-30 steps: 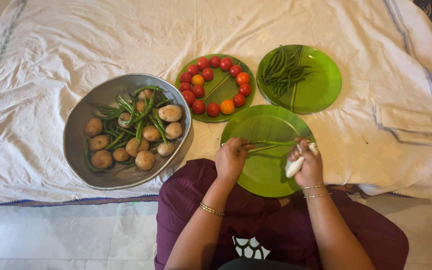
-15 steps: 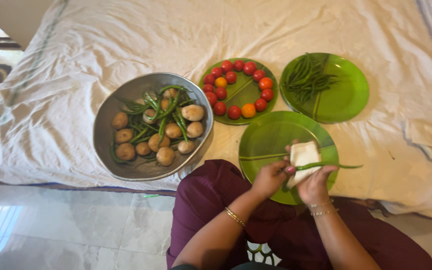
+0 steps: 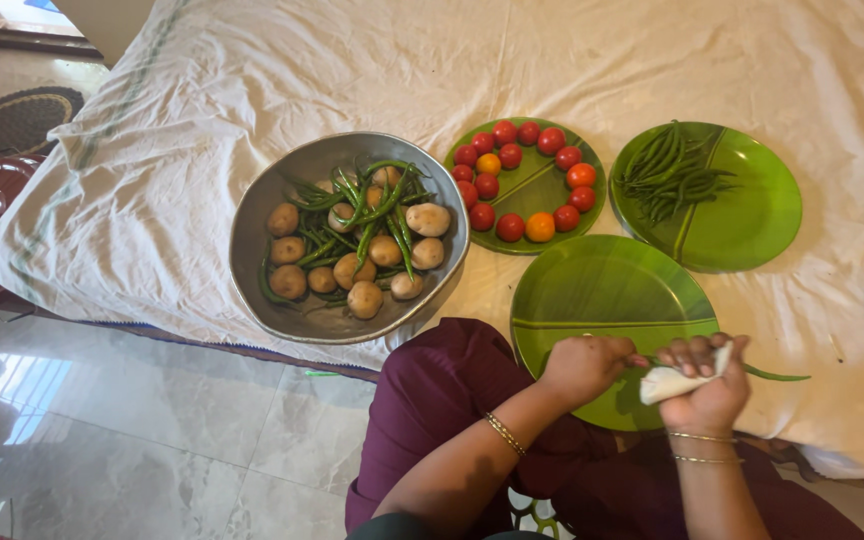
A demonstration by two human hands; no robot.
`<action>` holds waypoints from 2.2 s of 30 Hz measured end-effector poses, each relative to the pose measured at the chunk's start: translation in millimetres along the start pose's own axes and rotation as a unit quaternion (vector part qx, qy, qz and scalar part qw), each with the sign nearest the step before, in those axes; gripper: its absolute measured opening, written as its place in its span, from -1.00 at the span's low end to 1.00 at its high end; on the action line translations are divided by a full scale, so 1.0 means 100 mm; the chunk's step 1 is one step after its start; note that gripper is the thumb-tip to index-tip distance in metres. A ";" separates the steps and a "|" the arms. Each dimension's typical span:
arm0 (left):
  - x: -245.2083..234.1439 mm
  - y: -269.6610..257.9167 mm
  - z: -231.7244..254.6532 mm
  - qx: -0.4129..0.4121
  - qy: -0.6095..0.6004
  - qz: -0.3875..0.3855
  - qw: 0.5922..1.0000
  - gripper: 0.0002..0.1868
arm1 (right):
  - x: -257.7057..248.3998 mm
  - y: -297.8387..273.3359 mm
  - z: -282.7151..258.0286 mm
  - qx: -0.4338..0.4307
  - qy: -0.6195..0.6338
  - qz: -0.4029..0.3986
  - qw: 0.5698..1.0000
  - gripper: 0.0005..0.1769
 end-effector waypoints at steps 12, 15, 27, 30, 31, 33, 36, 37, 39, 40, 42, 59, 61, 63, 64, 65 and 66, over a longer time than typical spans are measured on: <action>-0.56 -0.01 -0.30 -0.017 -0.037 0.188 0.981 -0.81 | -0.65 0.09 -1.07 -0.094 0.143 -0.060 0.984 -0.51; -0.71 -0.04 -0.51 -0.152 -0.187 0.221 0.945 -0.85 | -0.71 -0.03 -1.34 -0.114 0.054 -0.037 0.991 -0.54; -0.39 -0.16 0.05 0.081 -0.058 0.088 0.991 -0.86 | 0.54 -0.02 0.25 0.053 -0.593 -0.103 0.797 -0.28; -0.38 -0.13 0.10 0.066 -0.028 0.059 0.996 -0.93 | 0.29 -0.02 0.28 0.032 -0.614 -0.005 0.789 -0.40; -0.38 -0.11 0.11 0.059 -0.021 0.047 0.997 -0.90 | 0.22 -0.04 0.28 0.025 -0.598 0.003 0.801 -0.40; -0.41 -0.08 0.13 0.051 -0.027 0.049 0.997 -0.95 | 0.15 -0.03 0.26 0.009 -0.565 0.020 0.825 -0.38; -0.52 -0.03 0.11 0.050 -0.030 0.082 0.995 -0.93 | 0.16 -0.02 0.13 0.013 -0.552 0.058 0.832 -0.35; -0.57 -0.02 0.09 0.051 -0.031 0.097 0.994 -0.88 | 0.19 -0.01 0.08 0.015 -0.498 0.061 0.865 -0.39; -0.69 -0.01 0.07 0.056 -0.003 0.137 0.989 -0.91 | 0.26 0.04 -0.01 0.014 -0.383 0.064 0.922 -0.43; -0.75 -0.01 0.07 0.059 0.011 0.157 0.986 -0.93 | 0.31 0.05 -0.06 0.013 -0.369 0.061 0.928 -0.44; -0.86 -0.02 0.08 0.061 0.028 0.176 0.982 -0.95 | 0.40 0.06 -0.12 0.009 -0.339 0.052 0.939 -0.45; -1.26 -0.11 -0.05 -0.072 -0.104 0.278 0.952 -0.90 | 0.06 0.09 -0.27 -0.060 -0.302 0.085 0.948 -0.64; -1.20 -0.09 -0.06 -0.118 -0.116 0.247 0.955 -0.89 | 0.15 0.02 -0.03 -0.070 -0.401 0.029 0.913 -0.62; -1.18 -0.08 0.00 -0.065 -0.059 0.255 0.963 -0.88 | 0.36 -0.06 0.16 -0.090 -0.541 -0.067 0.833 -0.48; -1.16 -0.08 0.03 -0.038 -0.031 0.259 0.965 -0.88 | 0.46 -0.09 0.22 -0.101 -0.609 -0.108 0.780 -0.40; -1.11 -0.09 0.05 -0.026 -0.032 0.236 0.971 -0.88 | 0.50 -0.10 0.27 -0.052 -0.636 -0.109 0.762 -0.33; -1.05 -0.10 0.06 -0.014 -0.033 0.213 0.976 -0.88 | 0.53 -0.11 0.30 -0.002 -0.662 -0.110 0.742 -0.26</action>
Point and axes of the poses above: each hand's wrist, its own y-axis towards the middle knuckle, its own x-axis out of the palm, z = x × y, the point moved 4 cm from there along y, towards the middle knuckle, and after that the axes turned 9 degrees about -z, right-handed, at the moved point
